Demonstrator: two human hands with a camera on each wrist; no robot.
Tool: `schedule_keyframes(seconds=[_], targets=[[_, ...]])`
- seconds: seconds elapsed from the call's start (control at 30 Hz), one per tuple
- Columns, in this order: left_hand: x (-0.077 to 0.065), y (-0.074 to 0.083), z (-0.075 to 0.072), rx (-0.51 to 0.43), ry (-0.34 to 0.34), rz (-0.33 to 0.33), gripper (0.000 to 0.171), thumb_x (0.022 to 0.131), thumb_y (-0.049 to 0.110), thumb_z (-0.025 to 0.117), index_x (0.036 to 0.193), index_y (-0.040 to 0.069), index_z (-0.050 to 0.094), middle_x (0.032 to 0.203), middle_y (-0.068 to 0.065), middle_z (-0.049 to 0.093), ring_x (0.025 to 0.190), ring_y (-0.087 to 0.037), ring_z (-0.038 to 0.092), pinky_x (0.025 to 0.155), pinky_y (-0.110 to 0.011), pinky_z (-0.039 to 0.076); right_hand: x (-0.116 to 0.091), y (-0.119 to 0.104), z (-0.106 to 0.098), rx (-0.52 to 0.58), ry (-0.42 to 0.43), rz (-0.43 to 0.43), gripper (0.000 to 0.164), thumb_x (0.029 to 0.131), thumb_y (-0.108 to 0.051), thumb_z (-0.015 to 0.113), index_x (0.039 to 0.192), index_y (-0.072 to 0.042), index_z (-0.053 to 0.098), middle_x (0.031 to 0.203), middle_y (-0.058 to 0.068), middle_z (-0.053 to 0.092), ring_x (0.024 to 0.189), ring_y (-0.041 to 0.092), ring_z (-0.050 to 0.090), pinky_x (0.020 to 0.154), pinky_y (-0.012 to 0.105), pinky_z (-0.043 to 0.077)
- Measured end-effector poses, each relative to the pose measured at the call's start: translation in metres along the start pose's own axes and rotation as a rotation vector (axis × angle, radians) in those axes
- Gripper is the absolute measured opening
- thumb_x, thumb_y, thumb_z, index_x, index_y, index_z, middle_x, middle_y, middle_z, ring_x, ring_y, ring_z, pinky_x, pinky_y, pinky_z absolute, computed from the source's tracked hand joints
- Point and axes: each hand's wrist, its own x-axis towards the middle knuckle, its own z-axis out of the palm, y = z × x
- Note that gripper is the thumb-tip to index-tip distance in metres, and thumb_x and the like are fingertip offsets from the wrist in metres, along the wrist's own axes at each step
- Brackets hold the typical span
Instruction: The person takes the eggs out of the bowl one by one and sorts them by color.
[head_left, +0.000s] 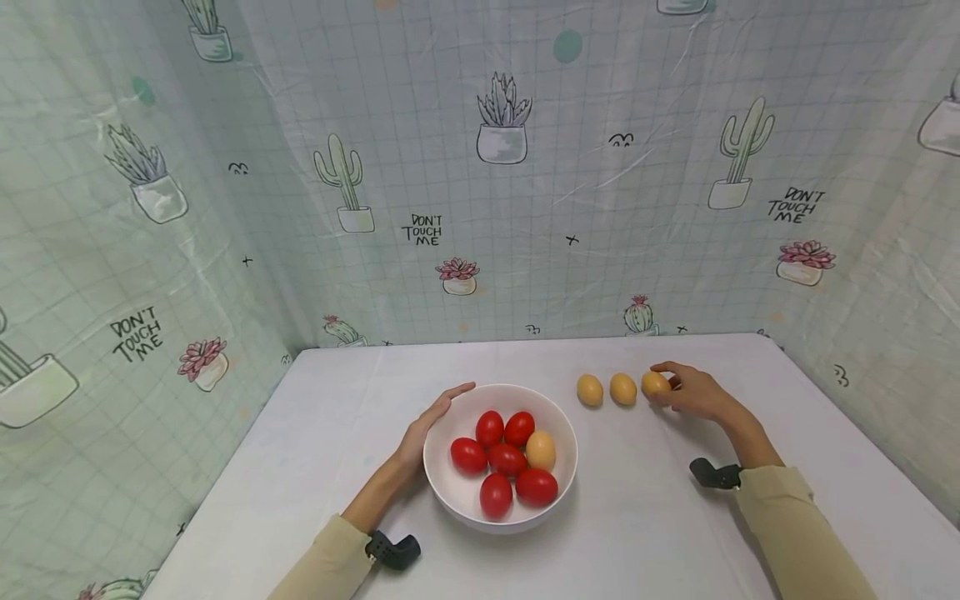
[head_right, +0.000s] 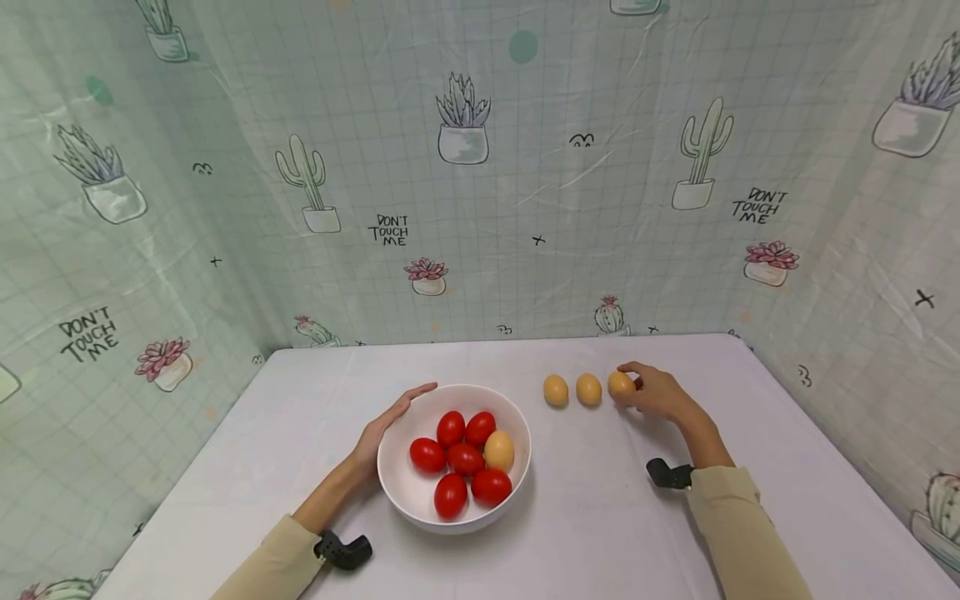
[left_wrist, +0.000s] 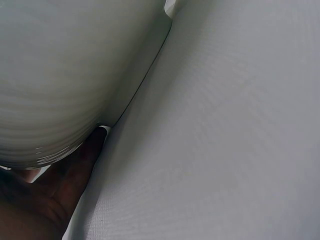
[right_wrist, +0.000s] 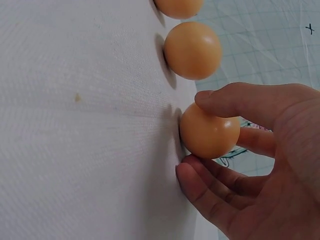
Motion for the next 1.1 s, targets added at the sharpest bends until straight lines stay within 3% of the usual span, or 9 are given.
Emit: schedule_keyframes(seconds=[0.8, 1.1], targets=[[0.001, -0.002, 0.000, -0.013, 0.006, 0.001, 0.053, 0.113, 0.037, 0.016, 0.161, 0.025, 0.033, 0.166, -0.004, 0.036, 0.152, -0.031, 0.038, 0.113, -0.022, 0.045, -0.003, -0.001, -0.005, 0.038, -0.023, 0.000, 0.071, 0.095, -0.029, 0.071, 0.150, 0.003, 0.042, 0.126, 0.032, 0.058, 0.093, 0.027, 0.065, 0.075, 0.033, 0.058], [0.000, 0.000, 0.000, -0.009, 0.000, -0.003, 0.053, 0.113, 0.037, 0.016, 0.161, 0.027, 0.033, 0.166, -0.002, 0.036, 0.153, -0.030, 0.037, 0.115, -0.023, 0.044, -0.004, 0.000, -0.010, -0.003, -0.037, -0.011, 0.078, 0.093, -0.033, 0.074, 0.152, 0.004, 0.039, 0.131, 0.036, 0.056, 0.099, 0.032, 0.066, 0.082, 0.043, 0.058]])
